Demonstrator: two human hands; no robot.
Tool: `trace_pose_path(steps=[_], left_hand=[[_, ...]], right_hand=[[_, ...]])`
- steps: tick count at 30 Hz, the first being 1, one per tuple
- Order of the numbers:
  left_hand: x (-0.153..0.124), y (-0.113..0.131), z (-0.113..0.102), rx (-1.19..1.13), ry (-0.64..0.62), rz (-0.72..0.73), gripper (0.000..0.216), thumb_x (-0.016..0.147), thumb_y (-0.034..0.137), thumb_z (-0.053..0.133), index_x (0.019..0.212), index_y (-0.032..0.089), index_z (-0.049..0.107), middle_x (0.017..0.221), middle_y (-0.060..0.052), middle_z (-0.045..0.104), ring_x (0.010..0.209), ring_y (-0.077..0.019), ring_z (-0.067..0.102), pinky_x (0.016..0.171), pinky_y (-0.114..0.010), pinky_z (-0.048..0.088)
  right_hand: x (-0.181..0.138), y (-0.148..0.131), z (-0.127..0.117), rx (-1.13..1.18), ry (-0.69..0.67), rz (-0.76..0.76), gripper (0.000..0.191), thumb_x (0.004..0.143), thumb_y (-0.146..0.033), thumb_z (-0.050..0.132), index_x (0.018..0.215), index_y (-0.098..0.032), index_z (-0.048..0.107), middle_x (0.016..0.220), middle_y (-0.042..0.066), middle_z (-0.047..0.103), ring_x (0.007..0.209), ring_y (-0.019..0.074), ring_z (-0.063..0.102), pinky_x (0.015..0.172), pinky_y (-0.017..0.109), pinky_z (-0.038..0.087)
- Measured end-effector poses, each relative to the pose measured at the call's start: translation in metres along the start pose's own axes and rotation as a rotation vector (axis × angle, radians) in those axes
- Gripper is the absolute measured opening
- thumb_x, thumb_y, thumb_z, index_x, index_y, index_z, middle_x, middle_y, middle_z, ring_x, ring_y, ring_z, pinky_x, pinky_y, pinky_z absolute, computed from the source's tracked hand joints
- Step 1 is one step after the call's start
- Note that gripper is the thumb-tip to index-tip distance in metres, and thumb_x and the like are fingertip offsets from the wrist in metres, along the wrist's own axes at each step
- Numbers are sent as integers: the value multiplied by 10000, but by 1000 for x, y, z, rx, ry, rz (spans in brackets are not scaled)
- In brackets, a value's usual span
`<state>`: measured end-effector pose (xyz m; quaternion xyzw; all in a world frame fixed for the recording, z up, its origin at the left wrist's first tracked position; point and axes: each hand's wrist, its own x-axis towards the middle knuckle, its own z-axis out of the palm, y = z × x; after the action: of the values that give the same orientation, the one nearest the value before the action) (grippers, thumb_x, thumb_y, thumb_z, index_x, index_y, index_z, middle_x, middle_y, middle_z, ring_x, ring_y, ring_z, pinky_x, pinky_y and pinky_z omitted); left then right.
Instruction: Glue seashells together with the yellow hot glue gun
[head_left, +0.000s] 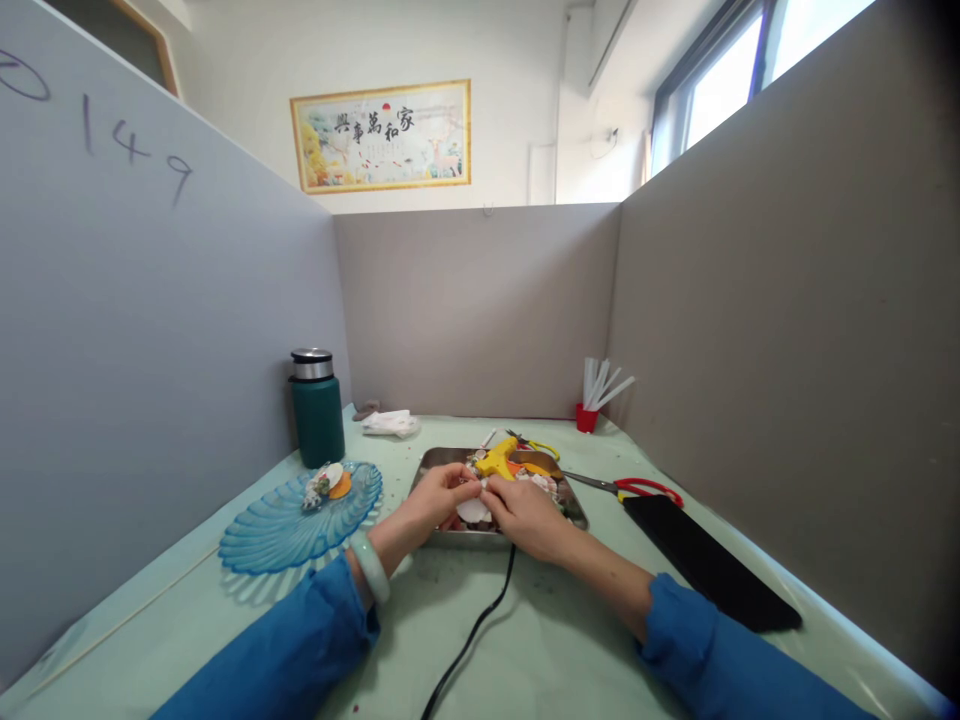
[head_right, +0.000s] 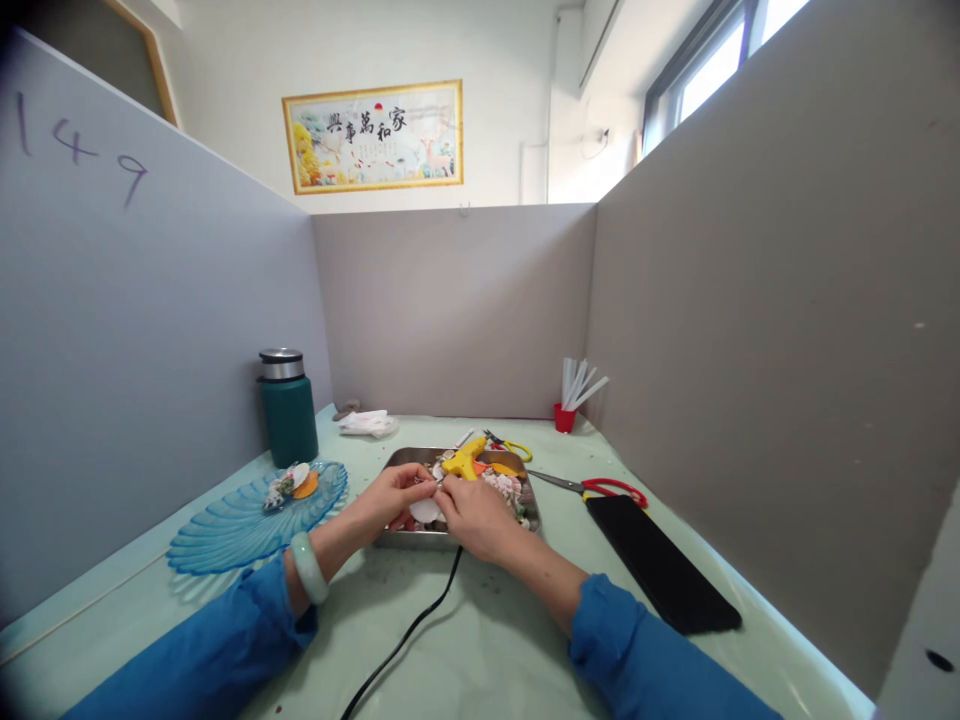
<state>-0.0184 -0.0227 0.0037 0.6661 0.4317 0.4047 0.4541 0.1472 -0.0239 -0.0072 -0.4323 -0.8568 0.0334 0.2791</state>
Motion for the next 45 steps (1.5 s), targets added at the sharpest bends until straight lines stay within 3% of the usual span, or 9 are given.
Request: trace_pose_path(steps=[10, 31, 37, 45], left_hand=[[0, 2, 2, 33, 16, -14, 285, 716, 426, 572, 776, 158, 494, 451, 93, 425, 269, -22, 309, 320, -166, 344], [1, 1, 1, 18, 11, -3, 328, 716, 474, 566, 751, 156, 493, 456, 78, 454, 269, -26, 333, 292, -150, 244], [0, 2, 1, 16, 6, -12, 354, 712, 505, 557, 744, 160, 483, 447, 87, 445, 267, -27, 327, 314, -160, 301], [0, 2, 1, -3, -7, 1, 364, 715, 516, 544, 720, 158, 479, 431, 84, 445, 261, -25, 316, 304, -154, 253]], right_hand=[[0, -1, 0, -6, 0, 9, 323, 921, -342, 304, 790, -165, 541, 744, 31, 592, 663, 116, 491, 588, 226, 271], [0, -1, -1, 1, 0, 5, 349, 925, -363, 295, 784, -162, 543, 728, 28, 587, 644, 112, 481, 579, 227, 267], [1, 1, 1, 4, 1, 5, 366, 927, -376, 281, 779, -165, 541, 722, 28, 584, 646, 114, 482, 577, 226, 265], [0, 0, 0, -8, 7, -6, 368, 926, -383, 284, 767, -167, 536, 699, 22, 575, 627, 113, 473, 568, 227, 257]])
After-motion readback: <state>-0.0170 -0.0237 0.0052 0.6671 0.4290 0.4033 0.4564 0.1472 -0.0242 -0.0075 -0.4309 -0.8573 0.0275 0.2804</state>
